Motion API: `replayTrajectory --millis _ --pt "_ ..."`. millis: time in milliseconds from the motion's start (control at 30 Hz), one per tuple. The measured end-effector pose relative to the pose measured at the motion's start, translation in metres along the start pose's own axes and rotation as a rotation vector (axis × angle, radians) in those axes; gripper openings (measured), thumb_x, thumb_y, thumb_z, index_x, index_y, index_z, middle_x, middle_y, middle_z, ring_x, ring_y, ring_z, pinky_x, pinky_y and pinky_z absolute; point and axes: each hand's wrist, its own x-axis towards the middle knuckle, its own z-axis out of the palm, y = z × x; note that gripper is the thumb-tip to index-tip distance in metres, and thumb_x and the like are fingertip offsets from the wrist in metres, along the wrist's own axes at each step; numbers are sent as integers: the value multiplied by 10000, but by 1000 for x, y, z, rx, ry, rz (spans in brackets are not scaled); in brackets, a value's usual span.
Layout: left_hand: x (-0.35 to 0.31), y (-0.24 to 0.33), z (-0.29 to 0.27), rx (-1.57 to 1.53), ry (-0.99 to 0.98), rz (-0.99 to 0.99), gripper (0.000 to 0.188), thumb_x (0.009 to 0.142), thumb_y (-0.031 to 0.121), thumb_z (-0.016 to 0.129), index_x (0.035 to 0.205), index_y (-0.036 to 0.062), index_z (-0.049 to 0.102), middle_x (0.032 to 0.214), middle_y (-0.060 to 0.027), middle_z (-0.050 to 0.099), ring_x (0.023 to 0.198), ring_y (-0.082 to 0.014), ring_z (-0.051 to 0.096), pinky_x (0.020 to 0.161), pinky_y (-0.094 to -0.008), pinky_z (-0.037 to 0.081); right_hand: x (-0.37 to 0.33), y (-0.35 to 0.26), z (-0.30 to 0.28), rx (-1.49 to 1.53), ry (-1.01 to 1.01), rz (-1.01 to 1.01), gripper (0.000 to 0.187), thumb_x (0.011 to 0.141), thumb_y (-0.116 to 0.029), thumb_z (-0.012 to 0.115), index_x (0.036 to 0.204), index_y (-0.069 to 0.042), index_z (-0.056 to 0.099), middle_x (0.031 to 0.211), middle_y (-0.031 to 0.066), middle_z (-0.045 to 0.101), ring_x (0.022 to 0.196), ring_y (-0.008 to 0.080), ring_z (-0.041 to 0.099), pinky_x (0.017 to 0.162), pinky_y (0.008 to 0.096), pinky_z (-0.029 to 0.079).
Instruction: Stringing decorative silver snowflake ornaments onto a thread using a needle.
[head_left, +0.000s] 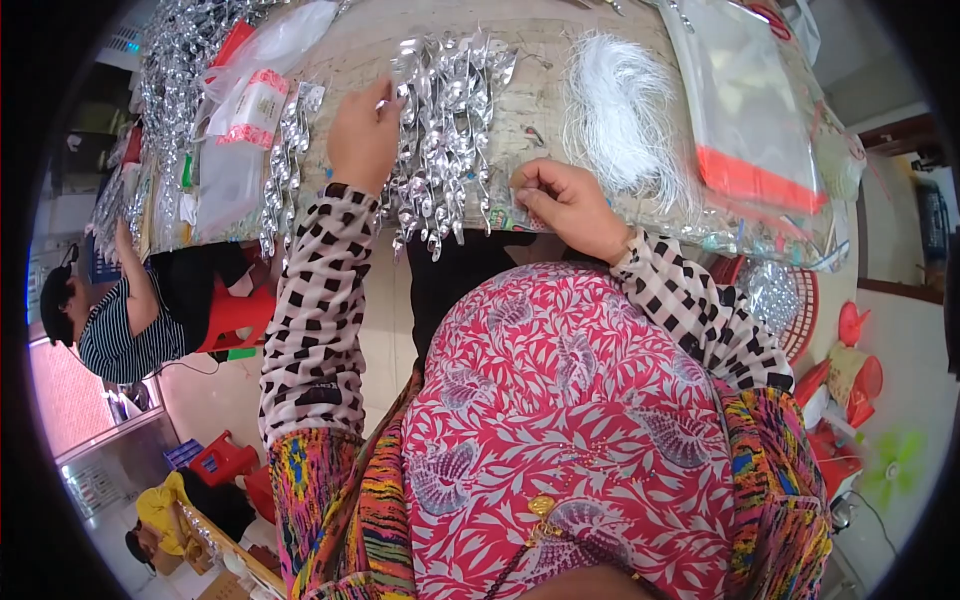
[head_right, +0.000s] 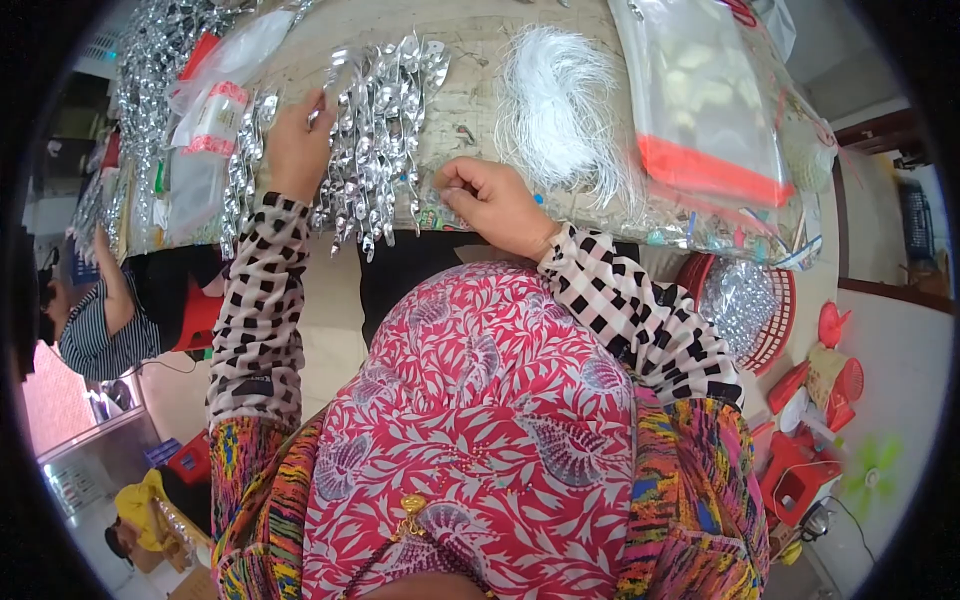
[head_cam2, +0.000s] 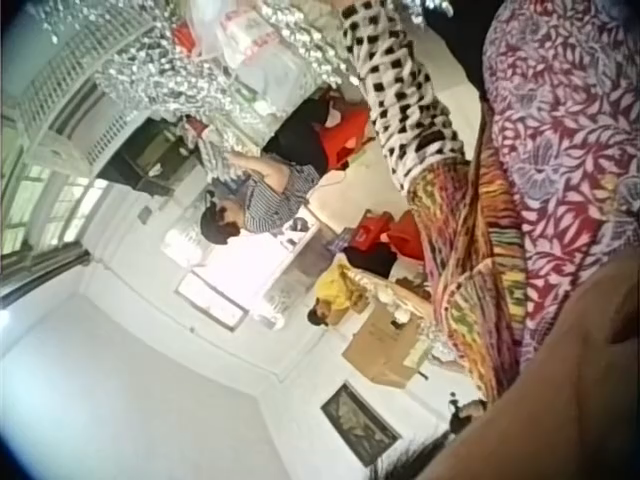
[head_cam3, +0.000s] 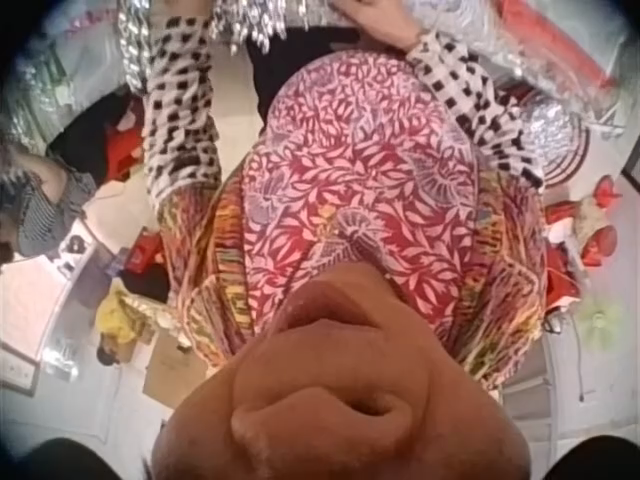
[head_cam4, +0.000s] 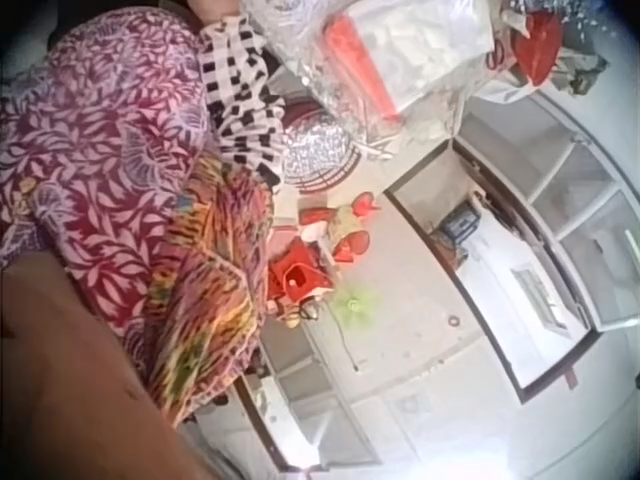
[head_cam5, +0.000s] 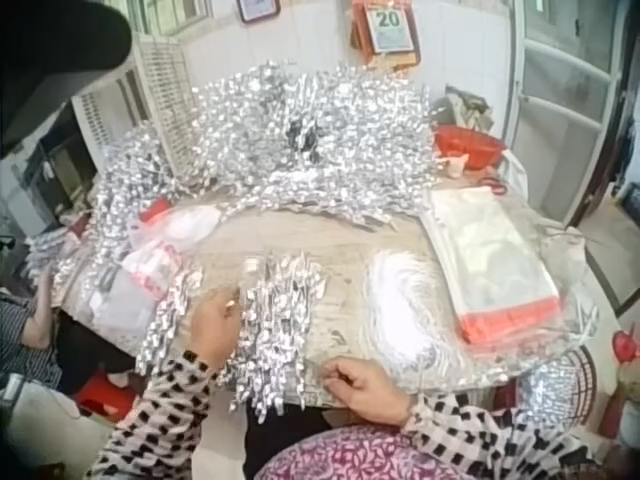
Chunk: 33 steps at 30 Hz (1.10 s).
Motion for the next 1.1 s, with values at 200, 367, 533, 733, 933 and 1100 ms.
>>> replayTrajectory --millis 200,367,533,733,933,1100 --pt "14 1 -24 49 93 -7 320 885 290 555 1190 203 596 888 -115 619 848 -325 611 731 -409 475 1 -3 0 109 -22 70 94 893 -25 556 984 -12 574 771 -22 558 627 28 511 565 183 443" --pt "-18 37 -54 -757 -300 -272 389 839 152 654 1201 24 589 798 -17 633 680 -80 550 618 -231 425 1 1 -3 125 -9 50 88 892 -28 561 978 -14 574 774 -19 565 627 30 522 564 187 456" --pt "-76 62 -66 -880 -435 -285 389 830 63 660 1201 -17 576 816 36 591 704 -24 496 614 -183 390 3 3 -5 147 9 59 147 911 -70 551 1049 -20 557 804 1 580 643 42 530 559 199 470" --pt "-128 65 -62 -852 -539 -244 384 843 57 652 1216 3 573 835 40 587 727 -26 488 631 -178 399 -9 -50 -13 545 154 132 280 955 -234 533 1154 -40 499 839 32 603 638 71 544 600 191 459" --pt "-135 74 -79 -909 -1045 -390 398 896 42 560 1289 17 506 862 38 586 743 -28 513 664 -182 421 -50 -51 -27 283 45 226 168 955 -218 532 985 -54 553 772 8 611 636 45 538 599 175 445" --pt "-140 97 -56 -939 -932 -143 341 899 97 577 1228 13 542 985 -19 629 850 -65 547 743 -233 459 -67 -59 -16 291 -121 318 172 958 -229 530 978 -60 549 754 -6 616 657 32 542 609 164 436"
